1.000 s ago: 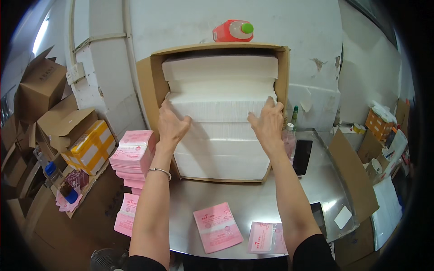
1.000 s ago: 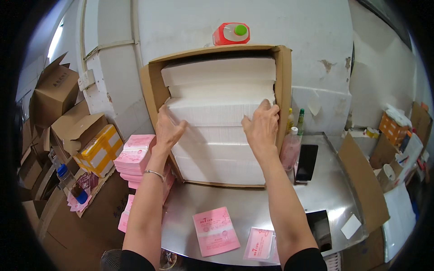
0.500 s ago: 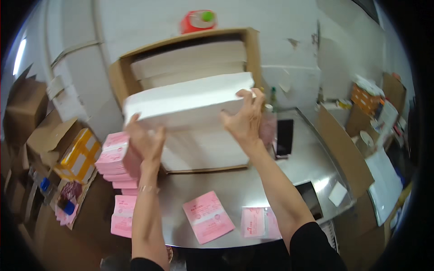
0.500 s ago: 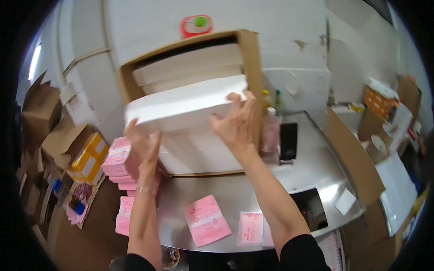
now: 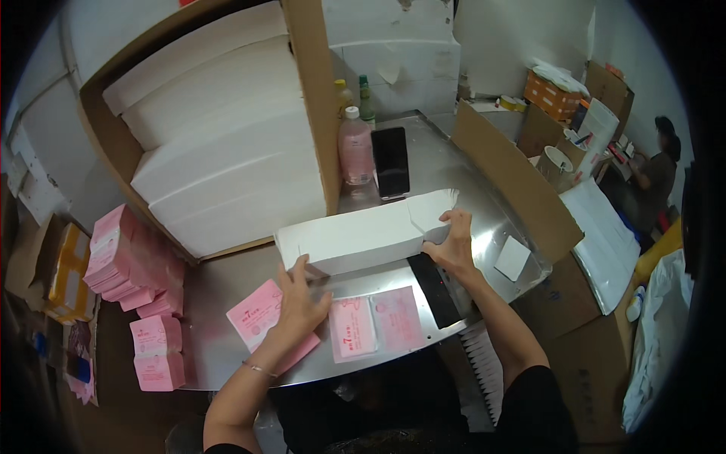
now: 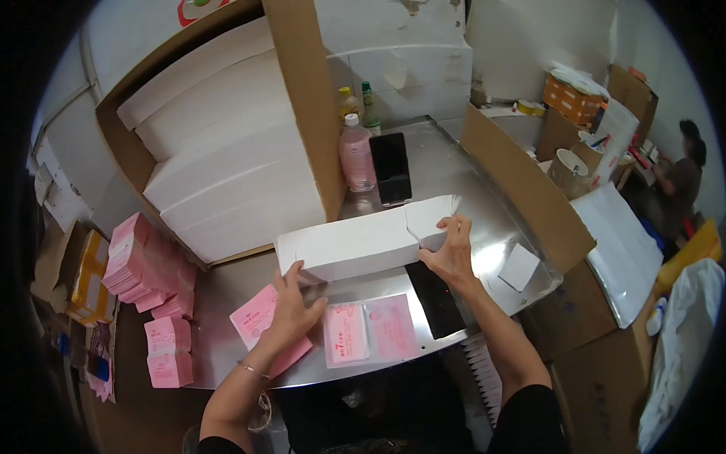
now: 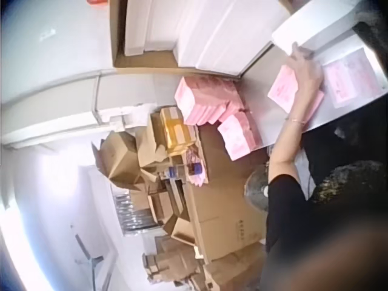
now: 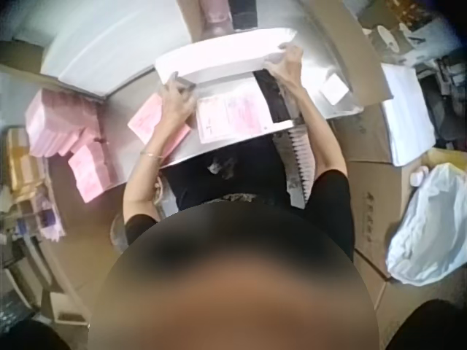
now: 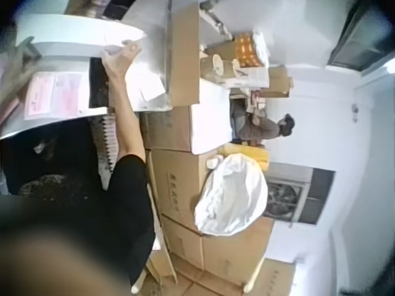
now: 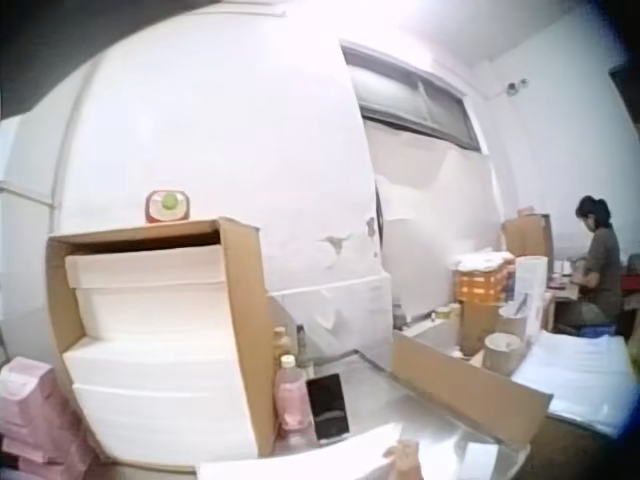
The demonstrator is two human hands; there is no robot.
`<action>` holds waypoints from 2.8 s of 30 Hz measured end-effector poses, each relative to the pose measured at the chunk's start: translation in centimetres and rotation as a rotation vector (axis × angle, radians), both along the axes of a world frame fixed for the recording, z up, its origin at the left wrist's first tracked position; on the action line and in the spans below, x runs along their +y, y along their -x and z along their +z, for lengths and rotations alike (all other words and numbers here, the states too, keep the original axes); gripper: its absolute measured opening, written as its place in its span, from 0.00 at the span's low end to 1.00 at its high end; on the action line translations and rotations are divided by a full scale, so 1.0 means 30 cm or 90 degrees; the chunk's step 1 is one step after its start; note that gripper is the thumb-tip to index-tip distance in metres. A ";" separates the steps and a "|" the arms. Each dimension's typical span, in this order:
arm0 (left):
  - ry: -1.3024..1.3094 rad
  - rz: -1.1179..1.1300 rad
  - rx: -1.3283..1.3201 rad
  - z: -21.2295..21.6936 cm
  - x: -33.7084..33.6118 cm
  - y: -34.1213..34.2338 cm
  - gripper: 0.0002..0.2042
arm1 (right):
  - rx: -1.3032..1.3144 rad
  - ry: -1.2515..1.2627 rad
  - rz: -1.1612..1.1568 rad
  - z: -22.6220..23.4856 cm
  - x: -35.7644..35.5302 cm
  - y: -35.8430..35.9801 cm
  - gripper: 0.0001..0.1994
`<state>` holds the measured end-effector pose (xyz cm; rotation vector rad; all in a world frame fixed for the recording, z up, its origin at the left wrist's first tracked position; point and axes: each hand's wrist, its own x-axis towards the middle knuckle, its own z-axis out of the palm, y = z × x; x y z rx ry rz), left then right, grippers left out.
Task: Organizing, inserting, and packaging stacks of tissue paper packets into cardboard containers and boxes.
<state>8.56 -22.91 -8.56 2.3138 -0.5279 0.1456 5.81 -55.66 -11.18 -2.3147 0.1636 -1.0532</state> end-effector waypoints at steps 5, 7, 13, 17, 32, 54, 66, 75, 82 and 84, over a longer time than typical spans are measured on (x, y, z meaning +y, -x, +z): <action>0.224 -0.037 0.085 -0.067 0.119 -0.058 0.43 | -0.105 0.254 -0.225 0.119 -0.164 0.111 0.25; 0.309 0.014 0.183 -0.051 0.134 -0.084 0.43 | 0.010 0.506 -0.274 0.119 -0.279 0.143 0.23; 0.258 -0.036 0.196 0.011 0.077 -0.218 0.37 | 0.061 0.307 0.027 0.134 -0.101 0.076 0.32; 0.191 0.040 0.123 -0.021 0.005 -0.225 0.36 | 0.076 0.141 0.107 0.032 0.201 -0.058 0.31; 0.069 0.061 0.104 0.067 -0.015 -0.237 0.46 | 0.360 0.704 -0.146 0.131 0.001 -0.001 0.30; -0.335 -0.089 0.152 0.132 -0.187 -0.254 0.56 | 0.062 0.424 -0.041 0.137 0.079 0.094 0.29; 0.543 -0.171 0.678 0.028 -0.478 -0.346 0.27 | 0.132 0.224 -0.178 -0.053 -0.087 0.443 0.08; 0.533 -0.249 0.758 0.003 -0.498 -0.378 0.32 | -0.011 -0.065 -0.397 0.049 -0.335 0.367 0.08; 0.467 -0.203 0.732 0.030 -0.541 -0.358 0.29 | 0.069 -0.010 -0.403 0.111 -0.355 0.296 0.11; 0.447 -0.187 0.701 0.032 -0.548 -0.340 0.28 | 0.000 -0.016 -0.488 0.104 -0.354 0.357 0.11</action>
